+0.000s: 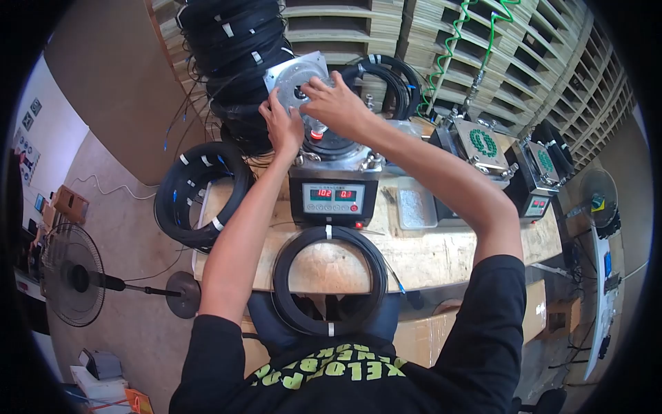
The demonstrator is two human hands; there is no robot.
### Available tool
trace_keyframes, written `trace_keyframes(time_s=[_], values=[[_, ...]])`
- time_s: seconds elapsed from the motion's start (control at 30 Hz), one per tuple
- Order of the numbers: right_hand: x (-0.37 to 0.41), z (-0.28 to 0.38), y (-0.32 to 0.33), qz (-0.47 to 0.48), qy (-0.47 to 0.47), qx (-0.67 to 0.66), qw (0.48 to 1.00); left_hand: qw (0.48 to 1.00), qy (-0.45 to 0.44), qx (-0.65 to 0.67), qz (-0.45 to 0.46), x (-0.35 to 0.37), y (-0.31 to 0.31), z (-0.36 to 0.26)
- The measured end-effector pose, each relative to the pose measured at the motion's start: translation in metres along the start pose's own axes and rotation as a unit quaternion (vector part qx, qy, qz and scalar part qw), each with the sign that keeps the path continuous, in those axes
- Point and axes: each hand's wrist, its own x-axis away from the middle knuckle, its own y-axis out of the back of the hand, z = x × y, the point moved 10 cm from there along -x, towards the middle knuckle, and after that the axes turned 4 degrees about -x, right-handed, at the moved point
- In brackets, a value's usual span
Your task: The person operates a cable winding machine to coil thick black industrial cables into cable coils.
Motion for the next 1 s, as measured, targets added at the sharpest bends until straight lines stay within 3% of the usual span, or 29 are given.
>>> trace_keyframes(time_s=[0.17, 0.33, 0.5, 0.6, 0.7, 0.8, 0.9, 1.0], values=[[-0.029, -0.023, -0.026, 0.019, -0.031, 0.028, 0.999, 1.0, -0.009, 0.004, -0.001, -0.001, 0.002, -0.003], [0.0, -0.054, -0.041, 0.023, -0.06, 0.053, 0.997, 1.0, -0.008, 0.01, 0.001, -0.002, 0.002, -0.003], [0.041, -0.045, -0.014, 0.08, -0.074, 0.003, 0.994, 1.0, 0.011, 0.005, 0.011, -0.003, -0.002, 0.001], [0.047, -0.031, 0.003, 0.047, -0.092, -0.038, 0.994, 0.999, 0.03, 0.016, 0.026, -0.001, -0.001, -0.001], [0.052, -0.036, -0.014, 0.034, -0.141, -0.066, 0.987, 0.997, -0.067, 0.005, -0.033, -0.006, -0.006, 0.004], [0.071, -0.064, -0.027, -0.001, -0.244, -0.14, 0.96, 0.998, -0.038, -0.04, -0.029, -0.006, 0.001, 0.001], [0.116, -0.104, -0.038, -0.063, -0.358, -0.266, 0.892, 0.997, -0.01, -0.06, -0.04, -0.003, 0.005, 0.001], [0.17, -0.123, -0.062, -0.159, -0.381, -0.41, 0.814, 0.996, 0.017, -0.079, -0.044, 0.001, 0.011, -0.003]])
